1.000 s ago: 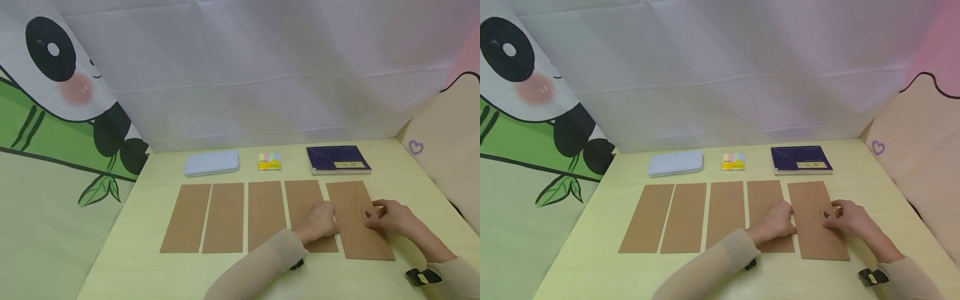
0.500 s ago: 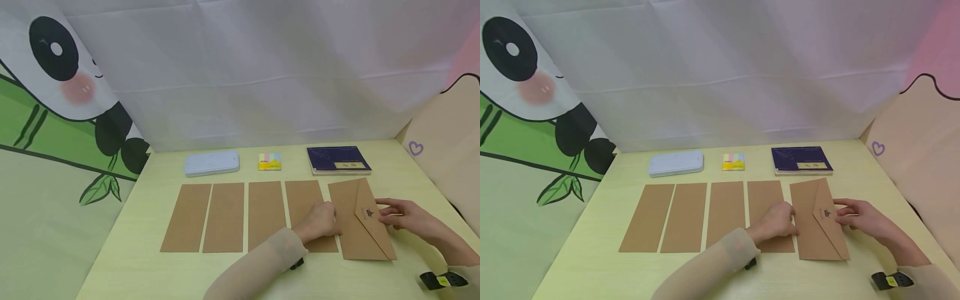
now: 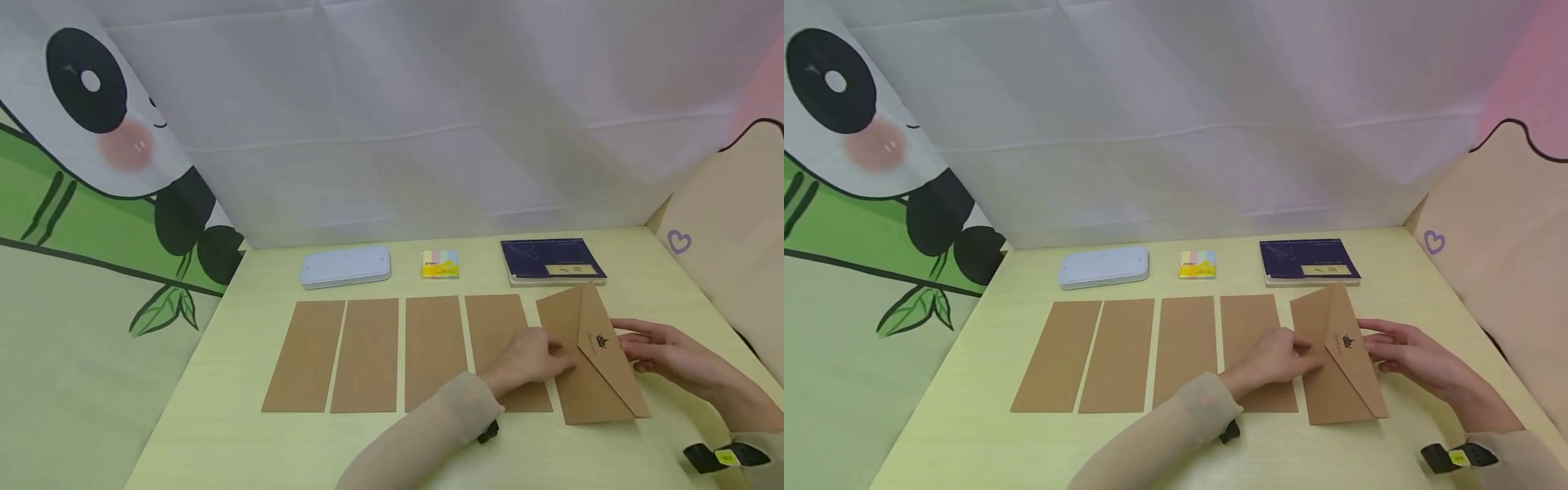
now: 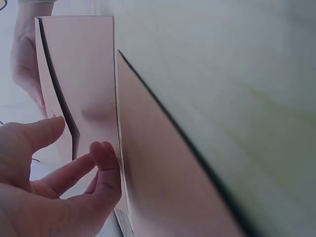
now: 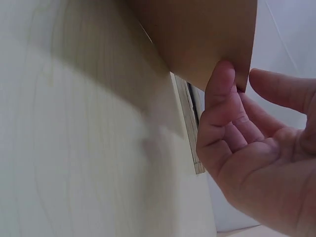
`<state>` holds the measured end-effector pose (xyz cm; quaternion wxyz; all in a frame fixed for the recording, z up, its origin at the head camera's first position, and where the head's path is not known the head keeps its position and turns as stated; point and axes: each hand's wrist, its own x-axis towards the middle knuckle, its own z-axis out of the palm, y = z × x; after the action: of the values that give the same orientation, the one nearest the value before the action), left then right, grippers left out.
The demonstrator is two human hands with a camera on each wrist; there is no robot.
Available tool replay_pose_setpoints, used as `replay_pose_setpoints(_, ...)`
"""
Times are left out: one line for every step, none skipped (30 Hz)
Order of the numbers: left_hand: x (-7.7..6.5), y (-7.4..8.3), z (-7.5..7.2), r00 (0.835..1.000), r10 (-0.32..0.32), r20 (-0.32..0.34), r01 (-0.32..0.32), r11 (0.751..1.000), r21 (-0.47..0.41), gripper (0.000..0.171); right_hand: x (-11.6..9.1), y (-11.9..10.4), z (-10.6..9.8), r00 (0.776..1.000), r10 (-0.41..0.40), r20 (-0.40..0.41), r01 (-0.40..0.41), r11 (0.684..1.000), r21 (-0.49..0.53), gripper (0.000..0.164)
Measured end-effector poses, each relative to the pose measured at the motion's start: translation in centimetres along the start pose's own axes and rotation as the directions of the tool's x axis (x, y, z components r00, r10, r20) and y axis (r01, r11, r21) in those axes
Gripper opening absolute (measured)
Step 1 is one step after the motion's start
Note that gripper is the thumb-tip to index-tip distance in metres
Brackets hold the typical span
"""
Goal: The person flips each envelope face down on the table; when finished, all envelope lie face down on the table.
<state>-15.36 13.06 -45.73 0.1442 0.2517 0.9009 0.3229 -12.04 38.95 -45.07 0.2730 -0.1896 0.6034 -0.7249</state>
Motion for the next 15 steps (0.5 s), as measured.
replay_pose_setpoints(0.0,0.0,0.0,1.0,-0.005,-0.001,0.005,1.0,-0.022,0.034,0.0,0.0,0.0,1.0,-0.003,0.011,0.002,1.0,0.018,0.052)
replay_pose_setpoints(0.0,0.0,0.0,1.0,-0.009,0.0,0.009,0.999,-0.042,0.035,0.1,0.0,0.0,1.0,-0.009,0.027,0.007,0.999,0.04,0.053)
replay_pose_setpoints(0.0,0.0,-0.1,1.0,-0.007,-0.001,0.007,0.999,-0.054,0.035,0.1,0.0,-0.1,0.999,-0.01,0.038,0.008,0.998,0.059,0.053)
replay_pose_setpoints(0.0,0.0,-0.1,1.0,-0.004,-0.004,0.004,0.998,-0.064,0.037,0.1,0.1,-0.1,0.999,-0.013,0.051,0.009,0.997,0.071,0.053)
replay_pose_setpoints(0.0,0.1,-0.1,1.0,-0.006,-0.006,0.005,0.997,-0.075,0.038,0.2,0.2,-0.1,0.998,-0.015,0.064,0.01,0.996,0.084,0.054)
replay_pose_setpoints(0.0,0.1,-0.2,1.0,-0.004,-0.008,0.003,0.997,-0.083,0.04,0.2,0.2,-0.2,0.997,-0.02,0.076,0.012,0.996,0.094,0.054)
replay_pose_setpoints(0.0,0.1,-0.2,1.0,-0.002,-0.012,0.001,0.996,-0.084,0.041,0.3,0.3,-0.2,0.996,-0.024,0.089,0.014,0.994,0.106,0.055)
replay_pose_setpoints(0.0,0.2,-0.2,1.0,0.0,-0.017,-0.001,0.997,-0.082,0.042,0.3,0.4,-0.2,0.995,-0.026,0.099,0.014,0.993,0.115,0.056)
replay_pose_setpoints(0.0,0.2,-0.3,1.0,0.002,-0.022,-0.004,0.997,-0.082,0.043,0.4,0.5,-0.2,0.994,-0.026,0.106,0.014,0.993,0.115,0.056)
replay_pose_setpoints(-0.1,0.3,-0.3,1.0,0.0,-0.025,-0.003,0.997,-0.082,0.044,0.4,0.6,-0.3,0.993,-0.025,0.113,0.012,0.993,0.114,0.057)
replay_pose_setpoints(-0.1,0.3,-0.3,1.0,-0.003,-0.027,0.001,0.996,-0.085,0.045,0.5,0.8,-0.3,0.993,-0.021,0.117,0.008,0.994,0.109,0.058)
replay_pose_setpoints(-0.1,0.4,-0.3,1.0,-0.004,-0.028,0.002,0.996,-0.085,0.046,0.5,0.9,-0.3,0.993,-0.015,0.119,0.004,0.995,0.099,0.058)
replay_pose_setpoints(-0.1,0.4,-0.3,1.0,-0.005,-0.027,0.002,0.996,-0.088,0.046,0.6,1.0,-0.3,0.993,-0.009,0.121,-0.003,0.996,0.093,0.059)
replay_pose_setpoints(-0.1,0.5,-0.3,1.0,-0.004,-0.024,0.002,0.996,-0.093,0.047,0.6,1.2,-0.3,0.993,-0.002,0.121,-0.008,0.997,0.082,0.059)
replay_pose_setpoints(-0.2,0.5,-0.3,1.0,-0.005,-0.02,0.003,0.995,-0.1,0.047,0.7,1.3,-0.3,0.992,0.002,0.123,-0.011,0.997,0.072,0.059)
